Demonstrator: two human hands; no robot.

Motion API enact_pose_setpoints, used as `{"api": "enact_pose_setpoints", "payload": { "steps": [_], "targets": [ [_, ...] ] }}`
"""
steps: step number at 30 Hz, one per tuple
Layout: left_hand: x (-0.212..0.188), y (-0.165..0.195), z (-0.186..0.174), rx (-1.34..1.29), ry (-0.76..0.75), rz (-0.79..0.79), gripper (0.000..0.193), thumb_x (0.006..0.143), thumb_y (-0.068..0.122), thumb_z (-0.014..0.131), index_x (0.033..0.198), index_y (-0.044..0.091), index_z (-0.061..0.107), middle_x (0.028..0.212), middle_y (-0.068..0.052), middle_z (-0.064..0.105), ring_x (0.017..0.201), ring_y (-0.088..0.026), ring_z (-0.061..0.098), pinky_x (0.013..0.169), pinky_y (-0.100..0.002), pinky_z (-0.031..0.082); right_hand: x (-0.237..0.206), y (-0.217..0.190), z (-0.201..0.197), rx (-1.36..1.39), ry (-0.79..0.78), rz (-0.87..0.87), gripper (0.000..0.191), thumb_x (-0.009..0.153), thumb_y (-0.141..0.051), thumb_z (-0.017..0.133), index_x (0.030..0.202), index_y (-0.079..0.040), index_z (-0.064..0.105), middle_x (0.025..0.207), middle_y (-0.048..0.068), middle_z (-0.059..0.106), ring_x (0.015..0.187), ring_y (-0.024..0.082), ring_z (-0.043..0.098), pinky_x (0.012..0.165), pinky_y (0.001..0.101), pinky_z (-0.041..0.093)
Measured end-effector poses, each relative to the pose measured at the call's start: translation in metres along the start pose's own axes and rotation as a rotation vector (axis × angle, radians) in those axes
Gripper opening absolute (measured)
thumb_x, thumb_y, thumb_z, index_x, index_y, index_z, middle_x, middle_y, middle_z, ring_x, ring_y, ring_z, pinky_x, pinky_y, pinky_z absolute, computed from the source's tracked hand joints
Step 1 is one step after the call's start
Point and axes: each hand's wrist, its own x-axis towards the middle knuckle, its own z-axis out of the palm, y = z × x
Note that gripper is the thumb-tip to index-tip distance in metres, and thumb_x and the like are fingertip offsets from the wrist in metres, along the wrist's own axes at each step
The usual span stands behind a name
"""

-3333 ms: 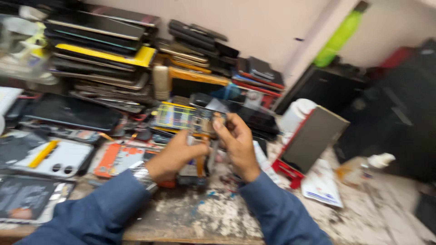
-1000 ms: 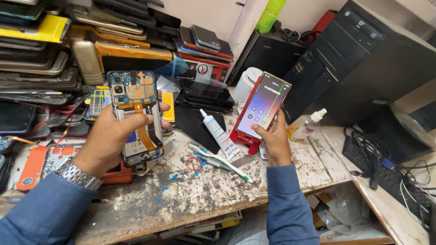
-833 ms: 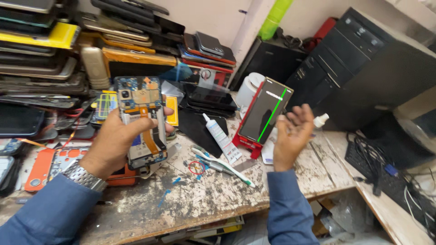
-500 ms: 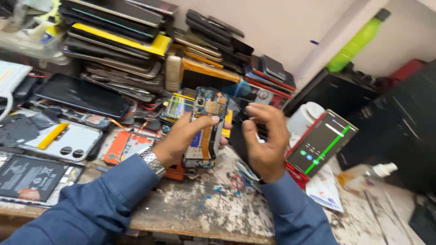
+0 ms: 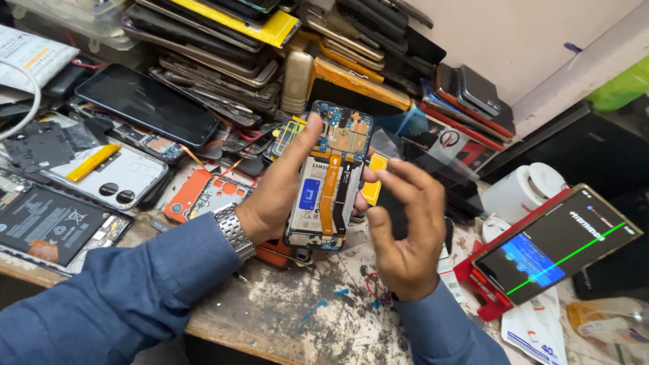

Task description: The person holds a disassembled smartphone with its motherboard and battery exposed and presses components into the frame. They then attach the back cover, press the edges closed, and place the reassembled phone on the bench next to a testing device displaying a screen.

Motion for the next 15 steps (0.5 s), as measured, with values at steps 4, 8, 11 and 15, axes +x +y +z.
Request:
{"api": "enact_pose_setpoints", "payload": {
  "steps": [4, 8, 11, 15],
  "targets": [
    [-0.0006, 0.0005, 0.0006, 0.020, 0.070, 0.047, 0.082, 0.105, 0.070, 0.024, 0.136, 0.002, 0.058, 0.111, -0.016, 0.071, 0.089, -0.025, 0.074, 0.078, -0.038, 0.063, 0.0002, -0.0065, 0.0046, 0.043, -0.120, -0.053, 0.053, 0.092, -0.034, 0.076, 0.135, -0.006, 0.062, 0.141, 0.016, 0.055, 0.131, 0.031, 0.055, 0.111, 0.0402, 0.048],
    [0.0004, -0.0006, -0.0005, 0.023, 0.069, 0.076, 0.085, 0.103, 0.072, 0.020, 0.137, 0.003, 0.058, 0.113, -0.016, 0.071, 0.087, -0.026, 0.073, 0.077, -0.039, 0.063, 0.0026, -0.0083, 0.0057, 0.029, -0.121, -0.047, 0.062, 0.087, -0.037, 0.082, 0.137, -0.006, 0.060, 0.144, 0.016, 0.051, 0.129, 0.030, 0.055, 0.110, 0.0414, 0.048],
    [-0.0023, -0.0022, -0.0024, 0.066, 0.023, 0.055, 0.089, 0.105, 0.074, 0.019, 0.138, 0.002, 0.059, 0.109, -0.017, 0.070, 0.086, -0.026, 0.074, 0.075, -0.039, 0.063, 0.0039, -0.0075, 0.0068, 0.052, -0.098, -0.036, 0.064, 0.087, -0.034, 0.082, 0.139, -0.006, 0.058, 0.148, 0.016, 0.048, 0.131, 0.029, 0.055, 0.112, 0.0417, 0.047],
    [-0.0026, -0.0050, 0.0000, 0.024, 0.032, -0.047, 0.082, 0.105, 0.068, 0.019, 0.142, 0.003, 0.055, 0.115, -0.017, 0.071, 0.093, -0.026, 0.073, 0.080, -0.037, 0.062, 0.0013, -0.0041, 0.0081, 0.111, -0.071, 0.106, 0.061, 0.089, -0.028, 0.078, 0.142, -0.006, 0.056, 0.150, 0.015, 0.047, 0.118, 0.021, 0.060, 0.106, 0.0369, 0.051]
  ]
}}
